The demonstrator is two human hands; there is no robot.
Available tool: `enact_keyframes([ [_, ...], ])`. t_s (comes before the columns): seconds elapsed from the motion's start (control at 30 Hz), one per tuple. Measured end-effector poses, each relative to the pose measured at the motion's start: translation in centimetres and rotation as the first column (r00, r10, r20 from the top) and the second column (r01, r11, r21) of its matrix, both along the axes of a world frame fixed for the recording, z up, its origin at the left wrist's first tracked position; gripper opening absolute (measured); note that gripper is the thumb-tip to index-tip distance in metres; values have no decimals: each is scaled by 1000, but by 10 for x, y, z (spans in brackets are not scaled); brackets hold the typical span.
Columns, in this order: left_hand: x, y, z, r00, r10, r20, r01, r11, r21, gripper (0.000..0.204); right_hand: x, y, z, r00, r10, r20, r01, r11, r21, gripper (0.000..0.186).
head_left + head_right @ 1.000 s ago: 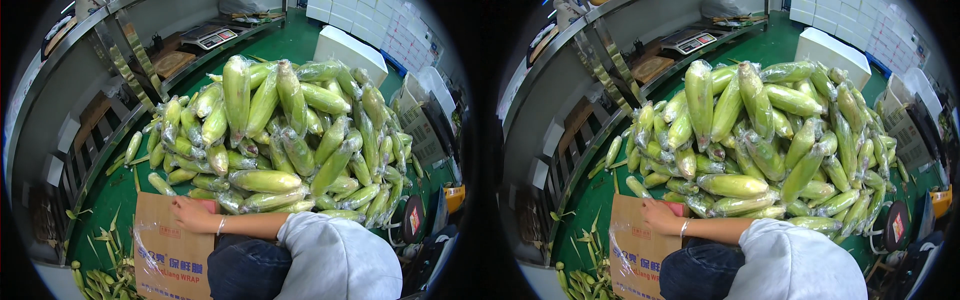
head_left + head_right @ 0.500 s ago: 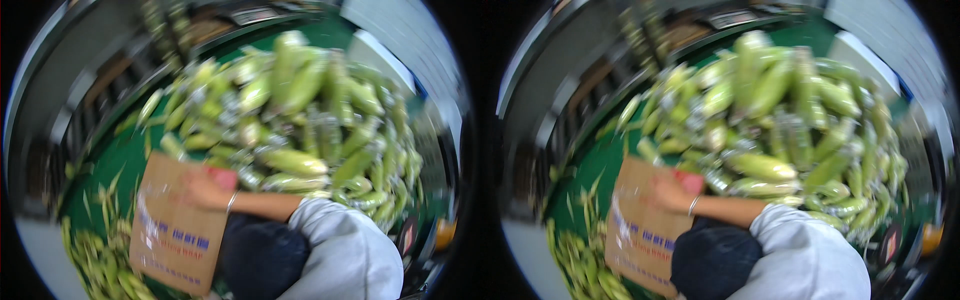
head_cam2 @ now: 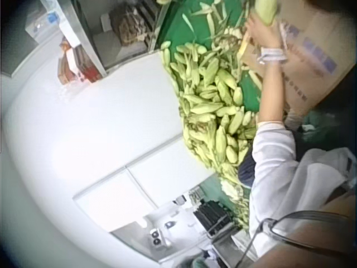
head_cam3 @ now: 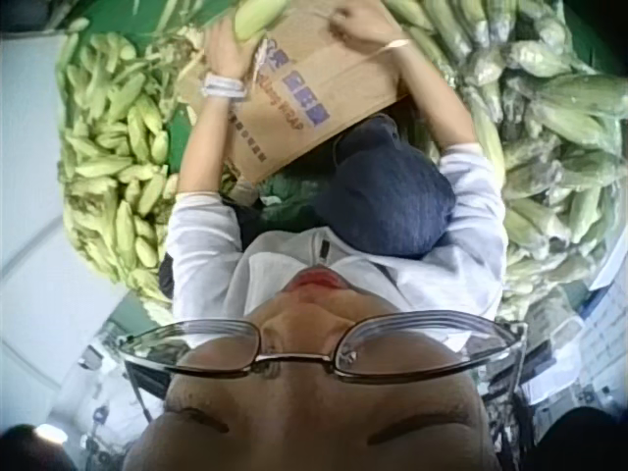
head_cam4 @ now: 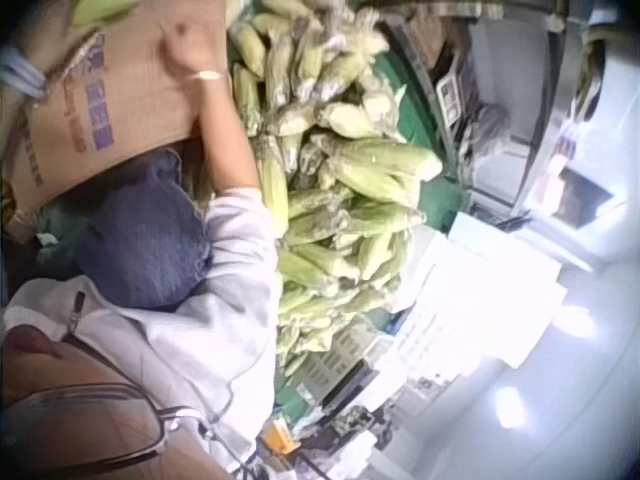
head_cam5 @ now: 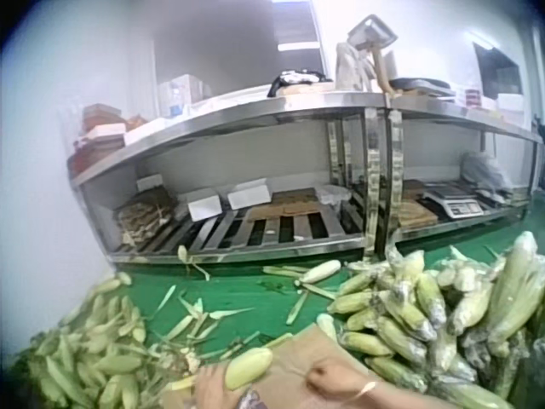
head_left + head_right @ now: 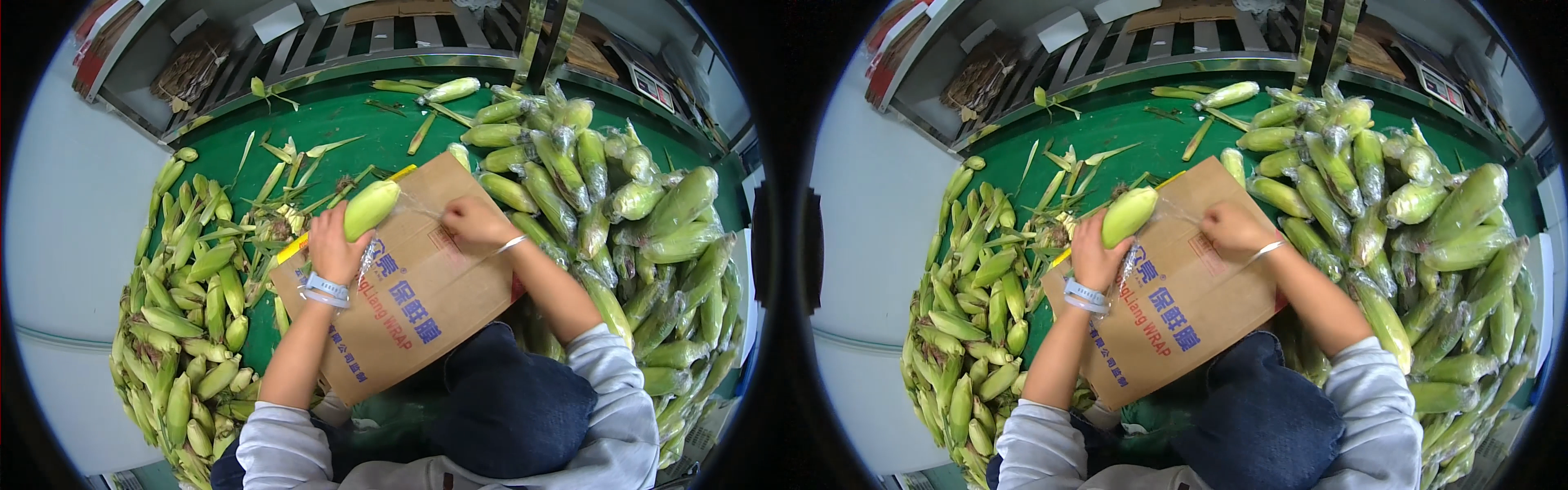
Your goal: The person wraps ears of corn individually in plastic wrap over a cardboard box and stacks the wrapped corn into a pile.
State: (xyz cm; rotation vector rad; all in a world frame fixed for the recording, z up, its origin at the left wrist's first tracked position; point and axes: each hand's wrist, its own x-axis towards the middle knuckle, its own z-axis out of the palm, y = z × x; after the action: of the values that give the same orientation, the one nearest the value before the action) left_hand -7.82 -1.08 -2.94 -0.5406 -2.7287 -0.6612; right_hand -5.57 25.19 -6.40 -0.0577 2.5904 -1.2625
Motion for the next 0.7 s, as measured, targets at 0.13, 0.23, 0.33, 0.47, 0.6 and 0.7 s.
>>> enact_keyframes([
  [0.13, 7, 24, 12, 982, -160, 104, 173, 976, -131, 64, 21, 63, 30, 981, -83, 178, 196, 424, -884, 15],
  [0.23, 8, 26, 14, 957, -260, 128, 279, 946, -166, 64, 0, -2, 64, 994, -107, 37, 78, 403, -912, 14],
  [0.33, 2, 16, -3, 941, -337, 9, 336, 938, 85, 55, -27, -61, 35, 678, 228, -699, -306, 952, 13, 39],
  [0.47, 62, -19, -3, 991, -94, -93, 112, 971, 210, 34, -27, -56, 45, 584, 540, -606, -257, 831, 493, 72],
  [0.6, 89, -36, -9, 981, 99, -170, -152, 929, -338, 21, -40, -71, 48, 622, 666, -412, -355, 709, 609, 66],
  [0.7, 75, -83, -17, 995, -58, -83, -6, 782, -623, 17, -47, -86, 43, 677, 588, -442, -342, 784, 518, 59],
])
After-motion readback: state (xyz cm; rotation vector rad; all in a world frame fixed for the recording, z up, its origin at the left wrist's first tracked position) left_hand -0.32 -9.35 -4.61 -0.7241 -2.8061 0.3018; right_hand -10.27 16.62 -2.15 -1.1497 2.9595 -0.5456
